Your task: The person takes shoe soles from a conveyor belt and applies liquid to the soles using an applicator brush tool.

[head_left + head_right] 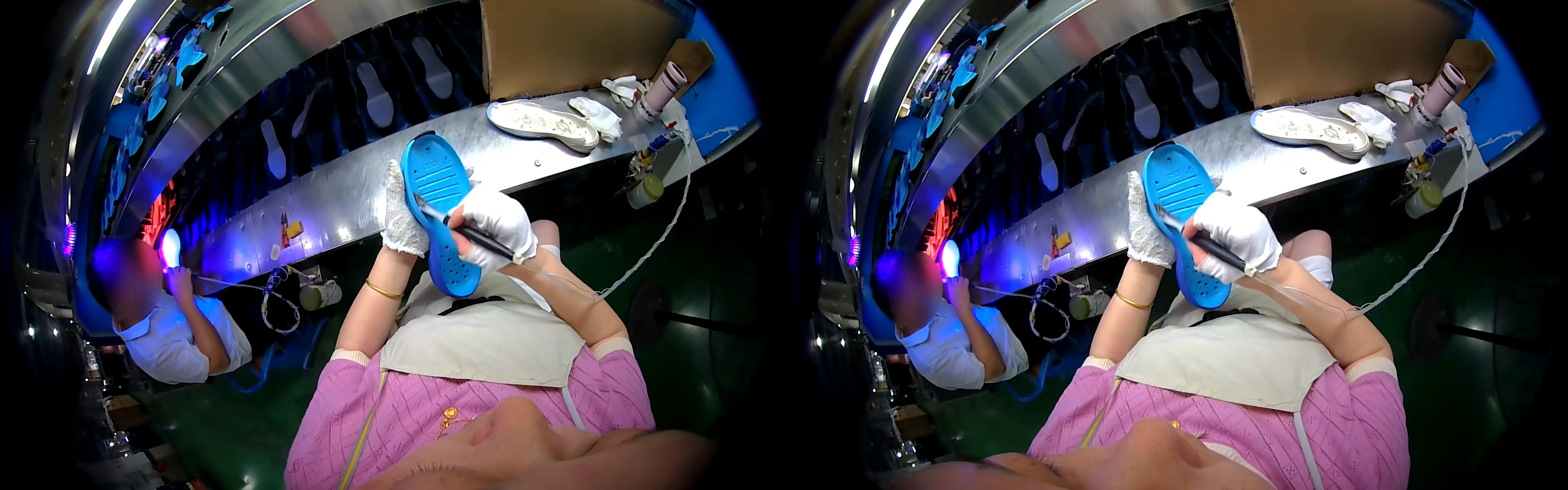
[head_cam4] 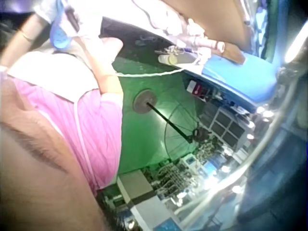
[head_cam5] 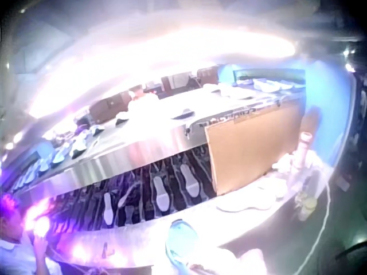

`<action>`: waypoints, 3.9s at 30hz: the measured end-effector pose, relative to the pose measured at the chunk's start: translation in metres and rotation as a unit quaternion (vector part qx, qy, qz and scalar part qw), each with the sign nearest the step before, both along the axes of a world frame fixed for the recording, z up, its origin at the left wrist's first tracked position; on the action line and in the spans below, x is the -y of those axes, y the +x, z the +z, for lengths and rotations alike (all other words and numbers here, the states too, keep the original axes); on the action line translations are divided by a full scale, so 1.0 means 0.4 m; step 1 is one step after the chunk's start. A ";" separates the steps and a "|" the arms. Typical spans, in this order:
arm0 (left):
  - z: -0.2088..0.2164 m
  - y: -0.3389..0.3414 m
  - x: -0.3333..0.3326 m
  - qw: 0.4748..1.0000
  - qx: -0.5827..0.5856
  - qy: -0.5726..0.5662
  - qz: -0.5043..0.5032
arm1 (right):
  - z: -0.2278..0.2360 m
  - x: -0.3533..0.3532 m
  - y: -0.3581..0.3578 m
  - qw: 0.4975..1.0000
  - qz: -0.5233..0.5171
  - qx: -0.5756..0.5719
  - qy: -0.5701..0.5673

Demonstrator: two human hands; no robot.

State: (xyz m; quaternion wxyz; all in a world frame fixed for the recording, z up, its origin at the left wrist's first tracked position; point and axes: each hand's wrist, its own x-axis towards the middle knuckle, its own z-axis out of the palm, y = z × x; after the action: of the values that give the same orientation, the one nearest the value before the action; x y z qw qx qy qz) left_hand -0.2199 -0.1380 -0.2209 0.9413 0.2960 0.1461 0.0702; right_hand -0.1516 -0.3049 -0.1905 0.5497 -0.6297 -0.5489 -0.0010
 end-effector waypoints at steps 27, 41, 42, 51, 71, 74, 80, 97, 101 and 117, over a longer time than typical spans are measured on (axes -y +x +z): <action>-0.023 0.089 -0.043 0.959 0.268 -0.097 0.002 | 0.008 0.020 0.029 0.933 0.071 -0.353 0.003; 0.050 0.120 -0.107 0.944 0.312 0.087 -0.067 | -0.003 0.020 0.081 0.800 0.139 -0.578 -0.081; 0.053 0.125 -0.105 0.943 0.311 0.088 -0.077 | -0.003 0.027 0.097 0.763 0.152 -0.623 -0.078; 0.089 0.228 -0.056 0.937 0.133 0.273 -0.173 | -0.034 0.095 0.152 0.938 0.065 -0.325 -0.104; 0.043 0.482 0.028 0.882 -0.166 0.346 -0.272 | -0.057 0.168 0.359 0.895 0.037 -0.404 -0.185; 0.028 0.476 0.016 0.885 -0.146 0.346 -0.274 | -0.048 0.167 0.363 0.896 0.041 -0.363 -0.253; 0.019 0.410 -0.028 0.930 -0.105 0.230 -0.267 | -0.027 0.132 0.353 0.916 -0.011 -0.354 -0.188; 0.030 0.173 -0.085 0.985 0.086 0.140 -0.059 | 0.006 0.074 0.078 0.777 0.167 -0.607 -0.017; 0.093 0.119 -0.119 0.980 0.187 0.068 0.030 | 0.026 0.089 0.118 0.786 0.125 -0.598 0.091; -0.063 -0.008 0.042 0.982 0.129 -0.089 -0.102 | -0.019 0.029 0.106 0.959 -0.122 -0.247 0.064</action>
State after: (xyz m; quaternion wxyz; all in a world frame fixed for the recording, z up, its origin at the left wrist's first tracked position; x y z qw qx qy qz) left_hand -0.2232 -0.1548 -0.2460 0.9772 0.2124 -0.0014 -0.0017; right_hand -0.1092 -0.3167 -0.1983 0.7034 -0.6357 -0.3137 0.0527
